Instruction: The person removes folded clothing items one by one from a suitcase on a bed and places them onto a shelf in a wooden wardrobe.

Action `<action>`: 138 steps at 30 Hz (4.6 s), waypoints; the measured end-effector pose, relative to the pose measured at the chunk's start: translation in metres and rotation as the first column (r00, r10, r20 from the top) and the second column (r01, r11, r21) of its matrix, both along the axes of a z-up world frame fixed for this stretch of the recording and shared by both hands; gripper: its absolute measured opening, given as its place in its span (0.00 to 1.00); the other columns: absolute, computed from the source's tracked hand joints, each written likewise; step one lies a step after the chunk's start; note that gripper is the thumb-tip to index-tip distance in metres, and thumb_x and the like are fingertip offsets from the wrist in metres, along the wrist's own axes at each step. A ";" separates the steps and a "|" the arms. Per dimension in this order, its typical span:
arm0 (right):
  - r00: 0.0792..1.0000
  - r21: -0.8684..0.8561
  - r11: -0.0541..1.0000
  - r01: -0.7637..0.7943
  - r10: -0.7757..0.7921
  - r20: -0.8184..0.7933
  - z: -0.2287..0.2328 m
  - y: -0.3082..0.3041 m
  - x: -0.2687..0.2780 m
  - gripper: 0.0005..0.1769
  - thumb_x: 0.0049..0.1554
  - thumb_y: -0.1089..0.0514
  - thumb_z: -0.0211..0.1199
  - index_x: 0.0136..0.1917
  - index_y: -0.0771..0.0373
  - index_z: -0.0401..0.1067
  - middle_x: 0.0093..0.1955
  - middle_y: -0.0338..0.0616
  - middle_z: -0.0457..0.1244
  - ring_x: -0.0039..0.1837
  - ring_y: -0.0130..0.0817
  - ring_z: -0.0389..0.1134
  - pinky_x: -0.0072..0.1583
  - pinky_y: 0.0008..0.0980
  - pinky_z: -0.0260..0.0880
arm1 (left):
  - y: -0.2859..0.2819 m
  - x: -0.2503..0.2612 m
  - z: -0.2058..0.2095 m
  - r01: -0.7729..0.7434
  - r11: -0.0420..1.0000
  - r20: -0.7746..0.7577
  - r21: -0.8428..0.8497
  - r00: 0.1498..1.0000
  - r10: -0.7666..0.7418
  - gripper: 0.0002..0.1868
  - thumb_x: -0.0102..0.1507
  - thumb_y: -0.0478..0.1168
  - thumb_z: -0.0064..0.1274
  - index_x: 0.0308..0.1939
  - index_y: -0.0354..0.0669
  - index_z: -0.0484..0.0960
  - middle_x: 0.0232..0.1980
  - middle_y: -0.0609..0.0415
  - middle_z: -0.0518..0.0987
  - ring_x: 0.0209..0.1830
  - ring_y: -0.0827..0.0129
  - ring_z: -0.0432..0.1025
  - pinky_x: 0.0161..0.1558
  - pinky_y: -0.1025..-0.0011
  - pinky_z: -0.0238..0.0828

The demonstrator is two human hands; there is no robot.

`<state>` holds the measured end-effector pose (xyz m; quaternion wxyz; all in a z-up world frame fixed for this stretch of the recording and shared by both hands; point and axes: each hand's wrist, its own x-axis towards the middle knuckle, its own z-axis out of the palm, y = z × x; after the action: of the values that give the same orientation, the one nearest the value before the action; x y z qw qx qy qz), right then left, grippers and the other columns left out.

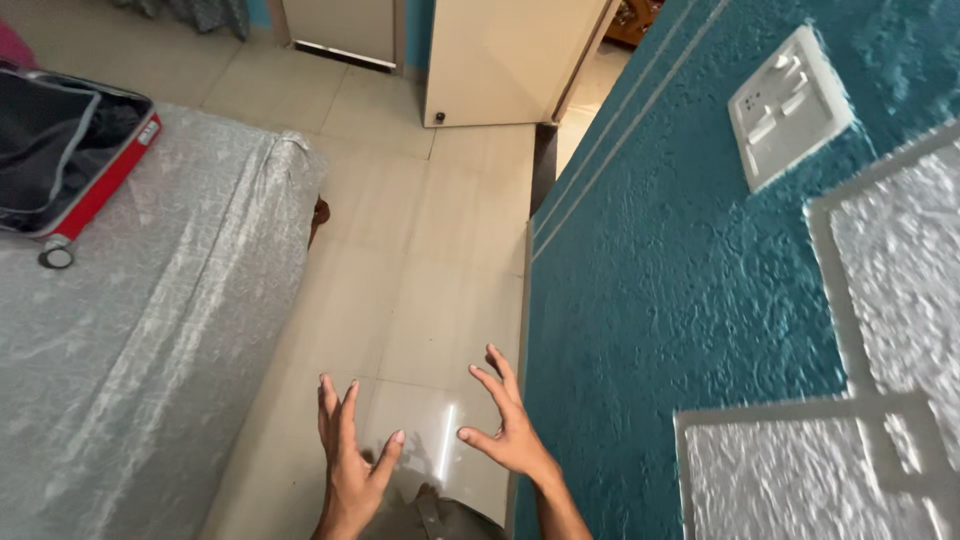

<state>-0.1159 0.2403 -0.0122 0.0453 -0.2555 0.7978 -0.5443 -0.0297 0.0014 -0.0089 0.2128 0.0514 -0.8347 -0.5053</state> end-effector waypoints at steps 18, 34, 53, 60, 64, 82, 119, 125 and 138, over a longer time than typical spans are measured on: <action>0.956 -0.046 0.956 0.289 -0.285 0.074 -0.028 -0.061 -0.281 0.29 0.46 0.77 0.55 0.58 0.56 0.70 0.83 0.47 0.47 0.84 0.50 0.48 0.71 0.47 0.63 | -0.092 -0.280 -0.019 0.062 0.984 0.008 0.170 0.998 -0.064 0.39 0.66 0.42 0.51 0.78 0.43 0.51 0.85 0.36 0.34 0.84 0.43 0.35 0.74 0.48 0.44; 0.955 0.011 0.958 0.286 -0.286 0.078 -0.057 -0.094 -0.518 0.41 0.48 0.73 0.68 0.72 0.53 0.63 0.84 0.48 0.41 0.83 0.48 0.46 0.73 0.48 0.61 | -0.131 -0.517 -0.018 0.138 0.978 0.070 0.154 0.986 -0.150 0.37 0.67 0.44 0.49 0.77 0.39 0.53 0.85 0.36 0.35 0.84 0.40 0.34 0.74 0.46 0.38; 0.998 -0.069 0.996 -0.052 0.049 -0.042 -0.015 -0.140 -0.884 0.42 0.50 0.71 0.71 0.75 0.56 0.60 0.85 0.50 0.40 0.82 0.48 0.49 0.73 0.47 0.62 | -0.146 -0.774 -0.008 -0.238 0.970 -0.013 0.049 0.971 0.239 0.35 0.67 0.46 0.46 0.76 0.39 0.57 0.85 0.41 0.39 0.85 0.46 0.35 0.76 0.49 0.37; 0.971 0.033 0.972 -0.233 0.235 -0.054 0.003 -0.214 -0.942 0.43 0.51 0.67 0.73 0.76 0.56 0.60 0.86 0.51 0.38 0.84 0.54 0.44 0.74 0.50 0.60 | -0.182 -0.829 -0.049 -0.348 0.898 0.080 0.271 0.937 0.339 0.30 0.71 0.47 0.37 0.77 0.45 0.58 0.87 0.44 0.39 0.84 0.50 0.43 0.74 0.52 0.45; 0.946 0.093 0.960 -0.265 0.277 -0.170 0.016 -0.252 -0.997 0.43 0.52 0.66 0.74 0.76 0.58 0.59 0.86 0.52 0.38 0.85 0.55 0.43 0.78 0.53 0.53 | -0.217 -0.883 -0.061 -0.327 0.854 0.114 0.406 0.945 0.308 0.31 0.70 0.47 0.38 0.77 0.46 0.56 0.87 0.47 0.34 0.81 0.48 0.43 0.68 0.51 0.51; 0.822 0.007 0.831 -0.556 0.548 0.155 -0.040 -0.511 -1.146 0.45 0.54 0.63 0.71 0.79 0.54 0.54 0.86 0.48 0.36 0.85 0.49 0.42 0.75 0.51 0.59 | -0.418 -1.027 -0.025 -0.470 0.875 0.030 0.115 0.882 0.470 0.34 0.68 0.48 0.48 0.74 0.38 0.61 0.85 0.37 0.40 0.84 0.40 0.37 0.74 0.45 0.36; -0.164 0.027 -0.167 -0.986 0.982 0.092 -0.030 -1.116 -1.295 0.42 0.55 0.62 0.71 0.78 0.59 0.57 0.87 0.52 0.39 0.86 0.50 0.44 0.76 0.49 0.58 | -0.777 -1.158 -0.016 -0.972 -0.138 0.179 0.190 -0.104 0.978 0.43 0.54 0.43 0.65 0.71 0.43 0.63 0.84 0.37 0.43 0.69 0.46 0.60 0.64 0.54 0.63; -0.197 0.069 -0.202 -0.977 0.977 0.077 -0.019 -1.196 -1.261 0.42 0.55 0.63 0.71 0.78 0.59 0.58 0.86 0.52 0.40 0.86 0.51 0.43 0.76 0.49 0.58 | -0.855 -1.121 -0.015 -0.975 -0.158 0.053 0.159 -0.152 0.987 0.40 0.57 0.40 0.63 0.72 0.40 0.64 0.84 0.36 0.44 0.80 0.43 0.49 0.72 0.52 0.51; -0.358 -0.061 -0.355 -0.933 0.896 0.263 -0.058 -1.317 -1.148 0.41 0.53 0.69 0.71 0.76 0.56 0.60 0.85 0.50 0.42 0.83 0.49 0.50 0.73 0.47 0.64 | -0.976 -1.053 -0.017 -0.977 -0.194 0.036 0.086 -0.191 0.981 0.43 0.57 0.43 0.63 0.73 0.40 0.61 0.83 0.33 0.43 0.81 0.38 0.45 0.75 0.50 0.43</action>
<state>-1.2637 -1.0763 -0.0706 0.5741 -0.7366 0.2827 -0.2190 -1.0830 -0.9747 -0.0258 0.5410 0.6742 -0.4645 -0.1920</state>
